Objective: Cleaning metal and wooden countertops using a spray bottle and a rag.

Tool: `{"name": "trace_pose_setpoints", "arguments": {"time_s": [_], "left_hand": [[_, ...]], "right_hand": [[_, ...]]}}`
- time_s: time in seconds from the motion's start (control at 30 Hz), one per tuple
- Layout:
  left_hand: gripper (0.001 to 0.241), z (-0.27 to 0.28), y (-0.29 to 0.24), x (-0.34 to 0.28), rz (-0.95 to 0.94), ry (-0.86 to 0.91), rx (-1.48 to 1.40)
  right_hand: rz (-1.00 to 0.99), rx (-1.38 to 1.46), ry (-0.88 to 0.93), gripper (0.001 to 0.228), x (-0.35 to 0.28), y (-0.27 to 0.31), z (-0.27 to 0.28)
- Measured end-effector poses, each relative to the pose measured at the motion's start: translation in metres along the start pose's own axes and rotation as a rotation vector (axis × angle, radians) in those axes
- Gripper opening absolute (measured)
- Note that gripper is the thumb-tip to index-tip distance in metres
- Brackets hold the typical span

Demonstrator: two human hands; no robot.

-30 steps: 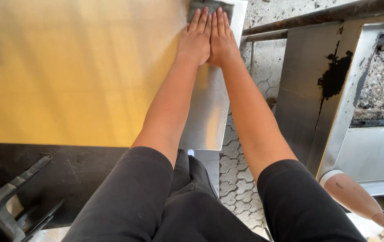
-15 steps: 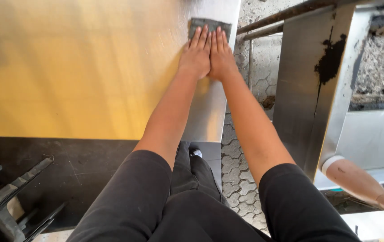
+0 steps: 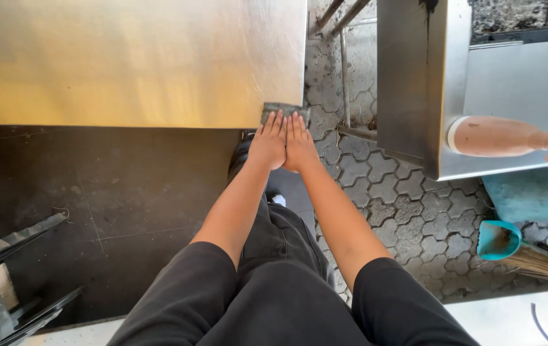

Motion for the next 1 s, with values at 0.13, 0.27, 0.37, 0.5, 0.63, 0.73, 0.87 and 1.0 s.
{"name": "trace_pose_setpoints", "arguments": {"time_s": [0.13,0.27,0.37,0.5,0.63,0.73,0.87,1.0], "left_hand": [[0.08,-0.02,0.0,-0.002,0.039,0.022,0.0],[0.077,-0.015,0.004,0.018,0.061,0.035,-0.004],[0.075,0.007,0.007,0.038,0.067,-0.01,-0.003],[0.069,0.055,0.014,0.084,0.044,-0.139,0.032],[0.066,0.116,0.027,0.15,0.037,-0.221,0.079],[0.061,0.175,0.036,0.211,0.007,-0.333,0.073],[0.061,0.259,0.043,0.279,-0.009,-0.354,0.055],[0.065,0.322,0.045,0.33,0.005,-0.3,0.06]], "right_hand": [[0.023,-0.042,0.01,0.148,-0.005,-0.003,-0.013],[0.041,-0.058,0.013,0.151,0.015,-0.01,-0.016],[0.037,-0.066,-0.005,0.15,0.037,-0.016,0.007],[0.023,-0.113,-0.032,0.145,0.083,-0.028,0.055],[0.016,-0.135,-0.043,0.139,0.151,-0.048,0.11],[0.051,-0.192,-0.133,0.11,0.201,-0.058,0.178],[0.021,-0.172,-0.113,0.113,0.282,-0.086,0.246],[0.035,-0.098,-0.327,0.108,0.337,-0.111,0.295]]}}
Point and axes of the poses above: each hand's wrist, its own x-axis towards the middle knuckle, its own z-axis out of the back of the hand, y = z × x, the point moved 10 cm from there along x, towards the middle knuckle, and after that the axes turned 10 degrees about -x, right-handed, at the moved point
